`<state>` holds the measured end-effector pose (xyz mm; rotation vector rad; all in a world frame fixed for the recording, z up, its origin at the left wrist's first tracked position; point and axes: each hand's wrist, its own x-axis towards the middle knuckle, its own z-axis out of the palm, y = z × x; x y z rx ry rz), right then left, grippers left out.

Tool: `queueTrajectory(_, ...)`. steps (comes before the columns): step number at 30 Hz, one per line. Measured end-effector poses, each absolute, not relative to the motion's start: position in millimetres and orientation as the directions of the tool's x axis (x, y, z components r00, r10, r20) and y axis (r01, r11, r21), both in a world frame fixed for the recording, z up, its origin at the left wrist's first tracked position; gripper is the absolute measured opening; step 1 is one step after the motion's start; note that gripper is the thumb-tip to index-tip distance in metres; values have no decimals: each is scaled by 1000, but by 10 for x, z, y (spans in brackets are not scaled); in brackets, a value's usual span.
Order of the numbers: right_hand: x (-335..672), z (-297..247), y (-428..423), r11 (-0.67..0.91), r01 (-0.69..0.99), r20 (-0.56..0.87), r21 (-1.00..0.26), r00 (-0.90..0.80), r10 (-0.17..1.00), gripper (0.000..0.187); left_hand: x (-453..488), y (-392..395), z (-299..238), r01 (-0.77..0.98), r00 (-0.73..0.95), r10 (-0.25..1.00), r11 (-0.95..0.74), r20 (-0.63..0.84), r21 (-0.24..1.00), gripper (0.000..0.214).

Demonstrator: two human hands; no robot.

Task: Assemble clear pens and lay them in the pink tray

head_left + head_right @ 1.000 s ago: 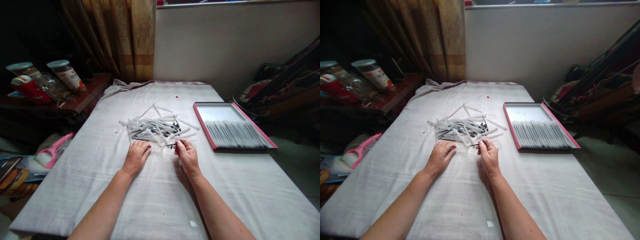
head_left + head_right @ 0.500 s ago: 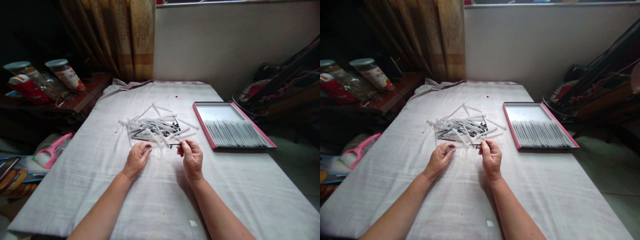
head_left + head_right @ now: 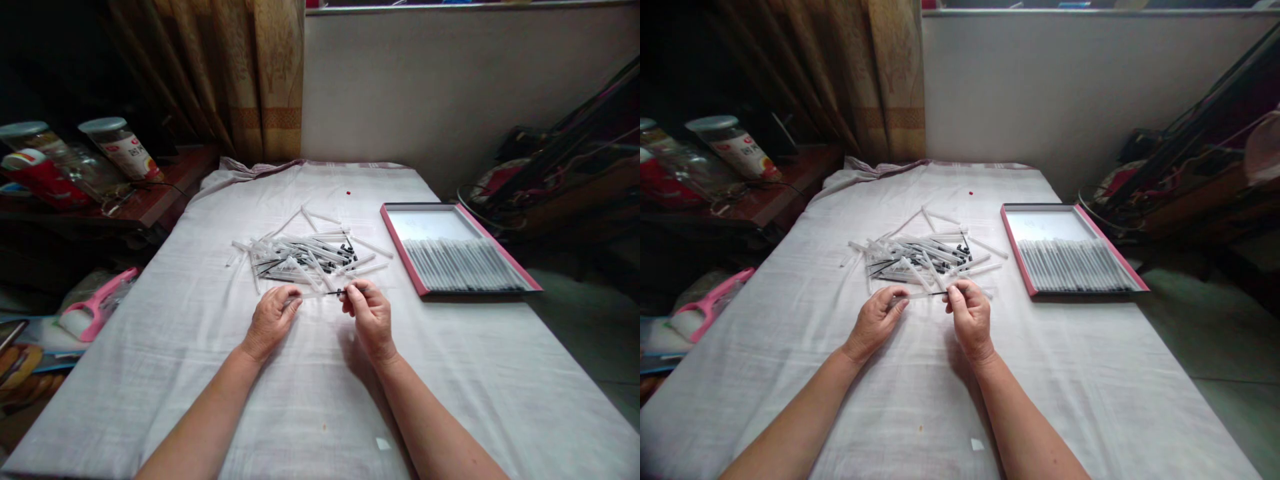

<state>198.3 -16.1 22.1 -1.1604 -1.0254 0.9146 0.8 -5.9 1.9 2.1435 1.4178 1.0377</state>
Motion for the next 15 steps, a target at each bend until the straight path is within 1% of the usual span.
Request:
queueTrajectory(6, 1945, 192, -139, 145, -27, 140, -989, 142, 980, 21, 43, -84, 20, 584, 243, 889, -454, 388, 673, 16)
queueTrajectory(9, 1917, 173, -153, 136, -27, 134, -990, 64, 989, 19, 78, -105, 37, 544, 251, 895, -446, 369, 711, 17)
queueTrajectory(10, 1913, 164, -157, 136, -30, 135, -990, 41, 990, 21, 88, -111, 46, 522, 250, 902, -432, 353, 735, 18)
queueTrajectory(12, 1930, 143, -152, 152, -3, 152, -988, -2, 988, 41, 97, -118, 64, 451, 221, 927, -372, 303, 811, 19)
queueTrajectory(13, 1956, 132, -140, 171, 38, 170, -985, -18, 985, 52, 96, -116, 71, 403, 191, 942, -330, 275, 853, 19)
queueTrajectory(14, 1995, 119, -122, 197, 102, 195, -975, -26, 980, 57, 90, -112, 75, 353, 153, 956, -289, 250, 890, 20)
queueTrajectory(15, 2043, 105, -99, 226, 186, 226, -956, -23, 974, 54, 80, -104, 76, 307, 109, 966, -256, 233, 917, 20)
